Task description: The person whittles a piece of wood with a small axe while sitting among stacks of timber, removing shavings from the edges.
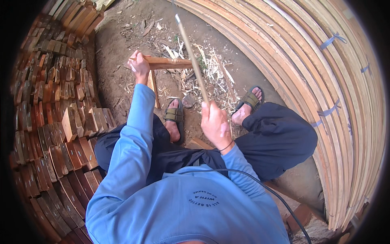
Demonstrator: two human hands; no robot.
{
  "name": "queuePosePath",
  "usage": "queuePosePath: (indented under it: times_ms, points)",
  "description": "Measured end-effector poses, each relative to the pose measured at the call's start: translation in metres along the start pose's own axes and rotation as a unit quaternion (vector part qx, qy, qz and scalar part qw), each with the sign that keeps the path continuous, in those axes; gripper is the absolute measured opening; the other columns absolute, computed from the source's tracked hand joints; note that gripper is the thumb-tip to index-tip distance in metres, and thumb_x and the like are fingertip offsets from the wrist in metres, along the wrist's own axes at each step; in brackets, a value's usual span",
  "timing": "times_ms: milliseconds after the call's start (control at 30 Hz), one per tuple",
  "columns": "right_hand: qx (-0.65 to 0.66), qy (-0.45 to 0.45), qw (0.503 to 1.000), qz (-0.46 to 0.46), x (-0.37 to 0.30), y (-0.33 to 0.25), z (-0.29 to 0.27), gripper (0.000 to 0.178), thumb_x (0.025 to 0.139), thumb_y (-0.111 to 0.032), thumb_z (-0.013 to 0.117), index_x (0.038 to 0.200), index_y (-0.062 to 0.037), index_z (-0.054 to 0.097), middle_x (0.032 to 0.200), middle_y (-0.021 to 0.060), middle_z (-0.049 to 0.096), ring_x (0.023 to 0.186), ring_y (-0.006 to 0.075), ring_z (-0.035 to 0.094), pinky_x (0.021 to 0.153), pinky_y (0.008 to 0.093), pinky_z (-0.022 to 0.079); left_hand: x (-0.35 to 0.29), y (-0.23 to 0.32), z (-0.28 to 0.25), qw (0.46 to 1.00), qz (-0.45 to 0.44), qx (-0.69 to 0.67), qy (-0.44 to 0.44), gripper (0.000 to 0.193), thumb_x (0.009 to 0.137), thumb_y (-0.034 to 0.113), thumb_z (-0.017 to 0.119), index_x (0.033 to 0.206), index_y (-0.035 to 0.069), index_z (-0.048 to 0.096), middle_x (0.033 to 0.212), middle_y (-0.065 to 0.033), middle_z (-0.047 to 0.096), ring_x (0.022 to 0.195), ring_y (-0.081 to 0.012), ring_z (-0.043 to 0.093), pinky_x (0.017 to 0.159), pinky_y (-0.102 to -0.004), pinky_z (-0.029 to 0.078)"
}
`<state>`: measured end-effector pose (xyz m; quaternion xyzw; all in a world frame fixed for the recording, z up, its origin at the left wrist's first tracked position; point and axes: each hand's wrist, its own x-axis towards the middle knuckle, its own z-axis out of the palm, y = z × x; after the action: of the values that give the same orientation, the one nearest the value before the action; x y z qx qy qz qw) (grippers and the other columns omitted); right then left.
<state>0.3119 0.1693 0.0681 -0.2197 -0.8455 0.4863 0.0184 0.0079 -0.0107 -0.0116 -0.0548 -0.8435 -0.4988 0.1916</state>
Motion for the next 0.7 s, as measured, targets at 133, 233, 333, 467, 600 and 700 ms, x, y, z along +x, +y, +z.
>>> queuePosePath:
  times_ms: [133, 233, 333, 467, 600, 700]
  points:
    - [-0.128, -0.166, 0.977, 0.026, -0.007, 0.058, 0.039, 0.030, 0.101, -0.024, 0.050, 0.098, 0.0042, 0.058, 0.072, 0.0302, 0.061, 0.077, 0.0480, 0.065, 0.071, 0.0554, 0.050, -0.001, 0.003, 0.001, 1.000, 0.004, 0.006, -0.001, 0.028, 0.080, 0.015, 0.043, 0.060, -0.003, 0.051, 0.060, -0.0228, 0.064, 0.058, -0.0355, 0.067, 0.059, -0.0439, 0.049]
    - [-0.111, -0.126, 0.986, -0.002, -0.009, 0.028, 0.022, 0.031, 0.101, -0.025, 0.050, 0.096, 0.0049, 0.057, 0.072, 0.0296, 0.062, 0.077, 0.0485, 0.064, 0.072, 0.0560, 0.049, 0.002, -0.007, -0.006, 0.999, 0.029, 0.036, -0.002, 0.028, 0.080, 0.015, 0.043, 0.060, -0.003, 0.051, 0.061, -0.0237, 0.064, 0.058, -0.0352, 0.067, 0.059, -0.0443, 0.049]
    - [-0.056, -0.045, 0.997, -0.023, 0.003, -0.020, -0.007, 0.031, 0.102, -0.025, 0.050, 0.092, 0.0042, 0.055, 0.071, 0.0279, 0.062, 0.072, 0.0485, 0.062, 0.069, 0.0561, 0.048, 0.000, 0.000, -0.001, 1.000, 0.013, 0.013, -0.005, 0.028, 0.080, 0.016, 0.043, 0.061, -0.004, 0.052, 0.062, -0.0242, 0.064, 0.059, -0.0357, 0.066, 0.059, -0.0447, 0.049]
    - [-0.068, -0.071, 0.995, 0.028, -0.005, 0.035, 0.036, 0.039, 0.102, -0.028, 0.048, 0.088, 0.0060, 0.061, 0.068, 0.0309, 0.060, 0.075, 0.0500, 0.063, 0.075, 0.0573, 0.048, 0.000, 0.010, -0.002, 0.999, 0.027, 0.037, -0.005, 0.029, 0.080, 0.017, 0.043, 0.061, -0.004, 0.052, 0.063, -0.0237, 0.065, 0.060, -0.0371, 0.066, 0.060, -0.0445, 0.049]
    - [-0.135, -0.182, 0.971, 0.072, -0.007, 0.048, 0.028, 0.046, 0.100, -0.032, 0.047, 0.088, 0.0090, 0.064, 0.079, 0.0354, 0.061, 0.083, 0.0511, 0.063, 0.075, 0.0568, 0.048, -0.002, 0.000, -0.006, 1.000, -0.006, 0.012, 0.001, 0.029, 0.079, 0.018, 0.044, 0.061, -0.002, 0.053, 0.063, -0.0226, 0.065, 0.061, -0.0389, 0.065, 0.061, -0.0449, 0.049]
    - [-0.135, -0.181, 0.973, 0.051, -0.004, 0.041, 0.022, 0.045, 0.100, -0.031, 0.048, 0.088, 0.0092, 0.064, 0.083, 0.0359, 0.061, 0.088, 0.0525, 0.062, 0.080, 0.0576, 0.047, 0.004, 0.012, 0.006, 1.000, 0.014, 0.028, -0.004, 0.028, 0.079, 0.019, 0.045, 0.061, -0.001, 0.054, 0.063, -0.0214, 0.066, 0.060, -0.0385, 0.065, 0.061, -0.0453, 0.048]
